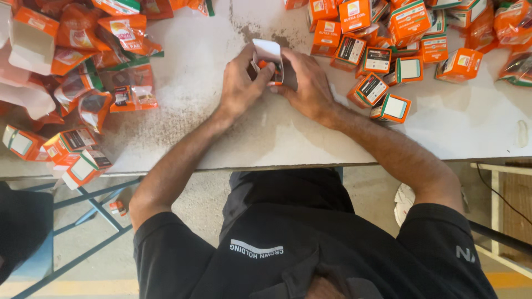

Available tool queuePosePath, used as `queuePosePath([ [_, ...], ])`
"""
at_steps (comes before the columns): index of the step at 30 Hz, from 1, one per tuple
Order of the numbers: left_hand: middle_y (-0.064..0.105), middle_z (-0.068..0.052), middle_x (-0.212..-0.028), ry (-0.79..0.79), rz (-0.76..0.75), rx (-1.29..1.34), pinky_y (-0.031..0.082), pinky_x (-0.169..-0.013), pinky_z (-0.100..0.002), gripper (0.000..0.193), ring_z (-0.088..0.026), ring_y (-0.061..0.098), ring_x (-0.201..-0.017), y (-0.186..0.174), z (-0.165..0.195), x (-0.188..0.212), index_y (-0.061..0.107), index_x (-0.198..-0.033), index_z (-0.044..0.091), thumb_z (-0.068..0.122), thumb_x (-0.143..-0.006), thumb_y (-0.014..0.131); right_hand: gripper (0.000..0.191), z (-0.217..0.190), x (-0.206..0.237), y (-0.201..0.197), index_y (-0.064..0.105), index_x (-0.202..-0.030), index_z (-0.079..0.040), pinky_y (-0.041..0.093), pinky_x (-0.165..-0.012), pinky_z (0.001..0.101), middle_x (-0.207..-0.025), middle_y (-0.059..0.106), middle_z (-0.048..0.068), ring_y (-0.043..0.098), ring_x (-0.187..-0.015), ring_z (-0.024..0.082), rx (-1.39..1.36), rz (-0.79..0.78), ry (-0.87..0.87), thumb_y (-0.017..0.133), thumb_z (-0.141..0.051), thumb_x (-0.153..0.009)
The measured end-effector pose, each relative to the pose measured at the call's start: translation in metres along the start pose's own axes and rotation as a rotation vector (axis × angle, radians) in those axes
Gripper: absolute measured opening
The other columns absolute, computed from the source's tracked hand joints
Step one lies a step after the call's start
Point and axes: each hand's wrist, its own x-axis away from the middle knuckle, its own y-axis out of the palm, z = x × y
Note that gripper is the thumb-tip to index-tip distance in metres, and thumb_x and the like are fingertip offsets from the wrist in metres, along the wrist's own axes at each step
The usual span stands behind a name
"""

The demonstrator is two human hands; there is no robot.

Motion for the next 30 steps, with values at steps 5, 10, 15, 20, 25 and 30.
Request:
queuePosePath([
  [5,0.073,-0.009,-0.084,0.118,0.045,-0.036,0.058,-0.067,-0.033,0.023,-0.013,0.073,-0.074,0.017,-0.015,-0.02,0.061,-0.11,-0.002,0.011,-0.092,0.069,0.069,0.001,0.001,0.001,0.049,-0.138,-0.001,0.051,-0.102,0.0469,-0.129,0.064,0.019,0.063,-0.12,0.039,-0.05,0.03,0.033,0.09,-0.012,-0.085],
  [10,0.073,-0.011,-0.093,0.157,-0.121,0.102,0.058,-0.065,-0.034,0.031,-0.016,0.069,-0.075,0.003,-0.016,-0.018,0.061,-0.122,-0.004,0.009,-0.093,0.065,0.058,-0.001,-0.002,-0.004,0.059,-0.136,-0.003,0.05,-0.101,0.0491,-0.128,0.067,0.017,0.064,-0.118,0.038,0.121,0.017,-0.151,0.088,-0.015,-0.087],
  [15,0.074,-0.008,-0.104,-0.122,-0.381,0.686,0.058,-0.069,-0.029,0.034,-0.014,0.065,-0.074,-0.027,-0.012,-0.016,0.066,-0.126,-0.004,0.009,-0.095,0.061,0.049,0.0,-0.005,-0.006,0.061,-0.129,-0.003,0.049,-0.098,0.0504,-0.125,0.067,0.018,0.063,-0.115,0.04,0.134,-0.022,-0.143,0.086,-0.019,-0.09],
  [20,0.072,-0.008,-0.087,-0.223,-0.288,0.487,0.051,-0.053,-0.027,0.018,-0.013,0.064,-0.065,-0.02,-0.007,-0.031,0.067,-0.105,-0.003,0.006,-0.091,0.072,0.047,-0.002,-0.005,-0.006,0.061,-0.124,-0.003,0.05,-0.096,0.0501,-0.12,0.068,0.017,0.064,-0.112,0.04,0.122,-0.007,-0.134,0.086,-0.019,-0.087],
  [25,0.071,-0.01,-0.09,-0.043,-0.236,0.292,0.062,-0.072,-0.03,0.014,-0.017,0.072,-0.081,-0.002,-0.001,-0.031,0.067,-0.102,-0.005,-0.003,-0.09,0.072,0.045,-0.003,-0.004,-0.007,0.058,-0.115,-0.004,0.05,-0.09,0.0496,-0.11,0.067,0.016,0.065,-0.105,0.039,0.095,-0.019,-0.063,0.089,-0.018,-0.087],
  [30,0.067,-0.02,-0.132,0.581,-0.086,-0.075,0.052,-0.113,-0.046,0.043,-0.037,0.064,-0.129,-0.007,0.0,-0.003,0.065,-0.128,-0.004,-0.011,-0.085,0.063,0.057,0.003,-0.001,-0.002,0.047,-0.116,-0.003,0.05,-0.081,0.0491,-0.104,0.064,0.019,0.064,-0.098,0.042,0.078,0.009,0.055,0.091,-0.011,-0.079],
])
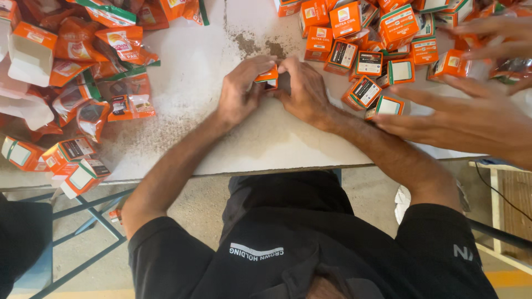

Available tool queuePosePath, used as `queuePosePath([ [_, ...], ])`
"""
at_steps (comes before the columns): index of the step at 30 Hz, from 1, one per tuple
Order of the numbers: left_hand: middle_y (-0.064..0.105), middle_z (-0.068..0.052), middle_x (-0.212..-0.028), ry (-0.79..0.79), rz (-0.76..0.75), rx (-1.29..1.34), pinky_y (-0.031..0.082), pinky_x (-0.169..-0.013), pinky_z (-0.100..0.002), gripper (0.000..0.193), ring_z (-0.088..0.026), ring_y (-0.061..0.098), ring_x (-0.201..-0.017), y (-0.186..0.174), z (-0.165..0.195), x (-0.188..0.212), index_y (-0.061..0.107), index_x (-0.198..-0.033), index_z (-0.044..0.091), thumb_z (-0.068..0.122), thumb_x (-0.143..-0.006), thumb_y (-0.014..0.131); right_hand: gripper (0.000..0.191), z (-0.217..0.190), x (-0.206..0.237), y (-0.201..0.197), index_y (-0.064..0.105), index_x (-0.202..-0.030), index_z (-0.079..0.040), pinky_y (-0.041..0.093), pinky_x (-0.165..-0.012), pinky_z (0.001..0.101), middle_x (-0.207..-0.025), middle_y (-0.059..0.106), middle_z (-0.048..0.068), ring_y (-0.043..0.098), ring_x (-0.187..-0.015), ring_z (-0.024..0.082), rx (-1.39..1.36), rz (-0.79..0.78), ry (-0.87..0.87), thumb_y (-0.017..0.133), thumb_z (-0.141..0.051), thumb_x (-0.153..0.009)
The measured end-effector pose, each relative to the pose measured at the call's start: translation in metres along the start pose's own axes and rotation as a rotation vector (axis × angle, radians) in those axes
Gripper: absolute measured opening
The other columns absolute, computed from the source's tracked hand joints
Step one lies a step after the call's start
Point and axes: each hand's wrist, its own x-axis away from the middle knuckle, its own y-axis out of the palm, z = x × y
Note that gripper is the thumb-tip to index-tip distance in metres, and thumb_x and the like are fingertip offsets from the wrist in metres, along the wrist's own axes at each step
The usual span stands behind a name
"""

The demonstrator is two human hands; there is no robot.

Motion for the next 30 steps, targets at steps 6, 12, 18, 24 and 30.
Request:
queuePosePath([
  [6,0.057,-0.026,-0.145,0.08,-0.142,-0.137,0.043,-0.119,-0.049,0.044,-0.045,0.051,-0.14,-0.016,0.003,0.005,0.062,-0.128,-0.004,0.0,-0.087,0.079,0.059,0.004,0.003,0.006,0.043,-0.118,-0.005,0.051,-0.081,0.048,-0.106,0.063,0.018,0.066,-0.099,0.042,-0.003,0.028,0.012,0.088,-0.005,-0.08],
  [12,0.06,-0.019,-0.148,-0.089,-0.095,0.041,0.048,-0.123,-0.045,0.023,-0.039,0.05,-0.149,-0.007,-0.004,0.005,0.06,-0.109,0.0,0.001,-0.095,0.078,0.062,0.004,0.002,0.007,0.043,-0.117,-0.005,0.052,-0.08,0.0483,-0.106,0.064,0.017,0.066,-0.098,0.042,-0.006,0.019,0.008,0.092,-0.013,-0.08],
  [18,0.049,-0.022,-0.157,0.112,-0.206,-0.273,0.042,-0.124,-0.053,0.022,-0.041,0.038,-0.152,-0.016,0.01,0.006,0.062,-0.096,0.002,0.007,-0.089,0.083,0.068,0.004,0.002,0.004,0.043,-0.132,-0.005,0.052,-0.093,0.0472,-0.119,0.066,0.018,0.066,-0.112,0.04,-0.022,0.03,-0.058,0.092,-0.018,-0.085],
  [24,0.044,-0.024,-0.155,0.167,-0.063,-0.262,0.042,-0.12,-0.057,0.027,-0.041,0.041,-0.146,-0.008,-0.007,0.017,0.07,-0.114,0.001,0.015,-0.094,0.081,0.071,0.006,0.0,-0.002,0.045,-0.145,-0.002,0.047,-0.106,0.051,-0.134,0.062,0.019,0.06,-0.125,0.039,0.085,-0.001,-0.242,0.087,-0.017,-0.089],
  [30,0.055,-0.017,-0.15,0.056,0.258,-0.272,0.052,-0.117,-0.045,0.021,-0.032,0.052,-0.143,-0.018,-0.046,-0.003,0.065,-0.125,0.003,0.011,-0.106,0.068,0.067,0.053,-0.001,-0.063,0.029,-0.157,0.003,0.028,-0.12,0.0699,-0.152,0.036,0.032,0.035,-0.142,0.055,0.661,0.403,-0.098,0.065,-0.027,-0.109],
])
